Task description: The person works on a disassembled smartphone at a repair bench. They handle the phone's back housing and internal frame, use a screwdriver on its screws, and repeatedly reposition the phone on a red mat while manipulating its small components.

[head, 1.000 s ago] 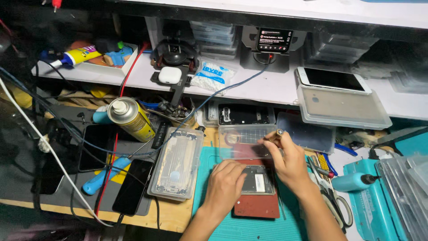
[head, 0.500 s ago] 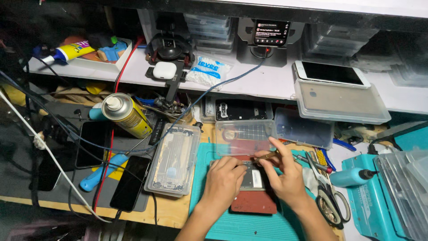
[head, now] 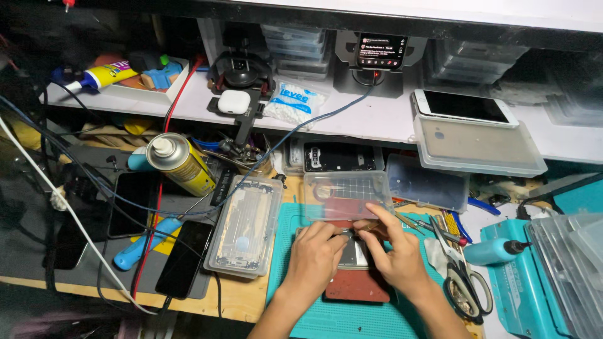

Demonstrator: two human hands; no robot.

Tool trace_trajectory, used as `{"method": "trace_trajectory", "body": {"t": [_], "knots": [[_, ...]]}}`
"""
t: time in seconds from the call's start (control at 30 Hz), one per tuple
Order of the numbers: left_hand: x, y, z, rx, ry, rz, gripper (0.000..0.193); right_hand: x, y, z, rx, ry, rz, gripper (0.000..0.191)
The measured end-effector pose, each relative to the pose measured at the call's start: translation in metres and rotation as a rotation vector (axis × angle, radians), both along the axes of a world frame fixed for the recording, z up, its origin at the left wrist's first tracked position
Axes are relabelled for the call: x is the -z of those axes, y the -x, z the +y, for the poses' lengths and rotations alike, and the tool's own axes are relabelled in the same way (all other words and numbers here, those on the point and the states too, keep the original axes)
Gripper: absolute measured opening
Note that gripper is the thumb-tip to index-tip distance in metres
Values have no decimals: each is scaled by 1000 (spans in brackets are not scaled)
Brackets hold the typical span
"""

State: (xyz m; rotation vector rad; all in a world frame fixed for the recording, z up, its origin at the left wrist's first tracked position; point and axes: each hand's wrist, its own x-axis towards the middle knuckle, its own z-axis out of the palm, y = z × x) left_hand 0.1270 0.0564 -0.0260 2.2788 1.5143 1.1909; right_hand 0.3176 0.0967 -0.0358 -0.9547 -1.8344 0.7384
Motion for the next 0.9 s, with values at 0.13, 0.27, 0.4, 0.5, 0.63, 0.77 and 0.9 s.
{"method": "trace_trajectory", "body": {"t": [0.13, 0.27, 0.4, 0.5, 0.63, 0.77, 0.9], "knots": [[-1, 0, 0, -1, 2, 0, 13, -3, 2, 0, -7, -15, -7, 55], [0, -1, 1, -3, 12, 5, 13, -14, 6, -1, 11, -49, -62, 52], [1, -2, 2, -6, 10, 12, 10, -28, 9, -3, 52, -289, -228, 49], [2, -2, 2, 7, -2, 26, 12, -33, 14, -5, 85, -340, -302, 47], [2, -4, 2, -6, 10, 43, 11, -34, 16, -6, 65, -300, -264, 41], [2, -6, 3, -11, 9, 51, 14, -36, 12, -4, -136, -302, -98, 48], [3, -6, 2, -2, -24, 17, 9, -41, 14, -6, 28, -268, -148, 43]]}}
